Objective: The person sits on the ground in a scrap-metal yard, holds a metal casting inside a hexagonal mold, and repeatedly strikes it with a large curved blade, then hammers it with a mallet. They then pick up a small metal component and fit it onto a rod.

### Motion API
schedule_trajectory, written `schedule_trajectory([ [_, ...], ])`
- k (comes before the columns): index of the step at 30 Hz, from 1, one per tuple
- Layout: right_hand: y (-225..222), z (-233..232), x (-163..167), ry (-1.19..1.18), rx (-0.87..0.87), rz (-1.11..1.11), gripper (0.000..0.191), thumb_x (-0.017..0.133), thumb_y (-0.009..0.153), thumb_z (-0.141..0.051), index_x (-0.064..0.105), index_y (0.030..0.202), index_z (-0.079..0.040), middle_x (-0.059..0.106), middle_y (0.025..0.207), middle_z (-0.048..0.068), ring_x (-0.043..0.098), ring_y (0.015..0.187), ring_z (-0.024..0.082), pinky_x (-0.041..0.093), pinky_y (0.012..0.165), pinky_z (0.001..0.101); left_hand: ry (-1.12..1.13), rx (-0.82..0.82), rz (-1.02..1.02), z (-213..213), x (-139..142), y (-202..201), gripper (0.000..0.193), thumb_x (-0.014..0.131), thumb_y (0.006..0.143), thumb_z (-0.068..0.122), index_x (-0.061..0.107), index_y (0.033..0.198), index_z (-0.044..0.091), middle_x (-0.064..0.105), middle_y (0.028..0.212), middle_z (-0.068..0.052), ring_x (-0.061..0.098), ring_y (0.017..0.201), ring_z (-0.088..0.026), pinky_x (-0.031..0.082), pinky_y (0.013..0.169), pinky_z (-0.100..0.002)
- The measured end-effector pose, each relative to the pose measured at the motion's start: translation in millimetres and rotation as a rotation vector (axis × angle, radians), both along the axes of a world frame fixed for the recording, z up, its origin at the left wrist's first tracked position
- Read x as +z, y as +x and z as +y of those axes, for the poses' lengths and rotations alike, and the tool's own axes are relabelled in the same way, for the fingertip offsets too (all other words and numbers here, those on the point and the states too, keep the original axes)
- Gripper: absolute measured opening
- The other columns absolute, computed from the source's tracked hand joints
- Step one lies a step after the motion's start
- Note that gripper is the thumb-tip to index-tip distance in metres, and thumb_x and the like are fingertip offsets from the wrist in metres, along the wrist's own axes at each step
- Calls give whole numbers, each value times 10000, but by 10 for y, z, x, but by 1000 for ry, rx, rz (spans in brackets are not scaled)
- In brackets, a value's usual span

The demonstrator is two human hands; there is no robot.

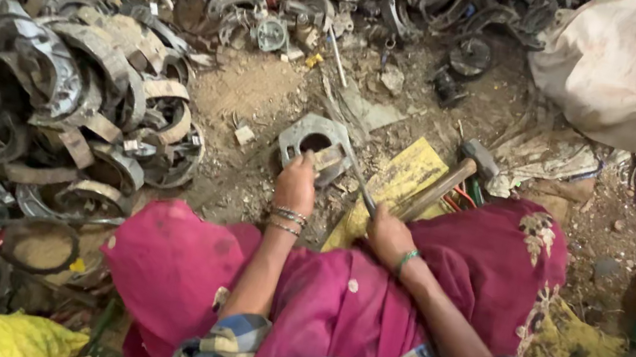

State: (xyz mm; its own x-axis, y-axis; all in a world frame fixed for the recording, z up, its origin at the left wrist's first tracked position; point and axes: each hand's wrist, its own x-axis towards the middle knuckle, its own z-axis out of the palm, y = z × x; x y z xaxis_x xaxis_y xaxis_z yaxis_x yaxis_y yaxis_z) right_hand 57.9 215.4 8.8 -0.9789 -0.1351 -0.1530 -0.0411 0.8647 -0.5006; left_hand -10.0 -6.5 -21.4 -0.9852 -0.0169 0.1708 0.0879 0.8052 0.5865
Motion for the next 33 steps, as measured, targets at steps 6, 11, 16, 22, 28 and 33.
schedule_trajectory([
  [6, 28, 83, 486, -332, -249, 114, 202, 560, 1054, -150, 464, 1177, -23, 626, 730, 73, 600, 562, 177, 497, 459, 342, -50, -41, 75, -7, 8, 25, 303, 606, 957, 90, 647, 1250, 22, 698, 1085, -178, 678, 1022, -367, 565, 856, -456],
  [11, 69, 54, 1164, -1032, -225, 528, 156, 532, 1108, -111, 428, 1206, -49, 572, 765, -5, 547, 577, 85, 473, 492, 266, -55, -34, 36, 28, 12, 33, 356, 597, 913, 105, 653, 1258, 38, 692, 1072, -184, 670, 1003, -373, 552, 839, -465],
  [16, -25, -5, 348, -357, -303, 188, 137, 556, 1051, -132, 491, 1117, -31, 615, 720, 99, 601, 547, 183, 493, 434, 329, -58, -51, 22, 5, -44, 36, 276, 517, 1017, 124, 655, 1239, 36, 692, 1085, -181, 669, 1044, -371, 551, 875, -463],
  [22, -40, 111, -78, 1, -33, 198, 300, 618, 1026, -244, 474, 1136, -4, 627, 684, 145, 622, 576, 302, 467, 493, 415, -2, -49, 47, -47, -90, -7, 325, 501, 1016, 120, 638, 1294, 23, 682, 1084, -207, 678, 981, -382, 556, 808, -474],
  [28, 14, 127, 1048, -717, -261, 395, 191, 514, 1100, -198, 438, 1192, -48, 596, 724, 11, 583, 544, 116, 503, 442, 293, -56, -35, -13, -4, -88, 33, 317, 529, 982, 130, 653, 1260, 43, 694, 1087, -182, 684, 998, -358, 561, 822, -460],
  [33, -33, 165, 746, -752, -181, 458, 141, 532, 1095, -151, 458, 1183, -69, 584, 771, 26, 575, 572, 144, 502, 450, 298, -82, -51, 27, 7, -152, 29, 309, 522, 1005, 127, 655, 1266, 30, 688, 1085, -192, 677, 1019, -358, 557, 858, -451],
])
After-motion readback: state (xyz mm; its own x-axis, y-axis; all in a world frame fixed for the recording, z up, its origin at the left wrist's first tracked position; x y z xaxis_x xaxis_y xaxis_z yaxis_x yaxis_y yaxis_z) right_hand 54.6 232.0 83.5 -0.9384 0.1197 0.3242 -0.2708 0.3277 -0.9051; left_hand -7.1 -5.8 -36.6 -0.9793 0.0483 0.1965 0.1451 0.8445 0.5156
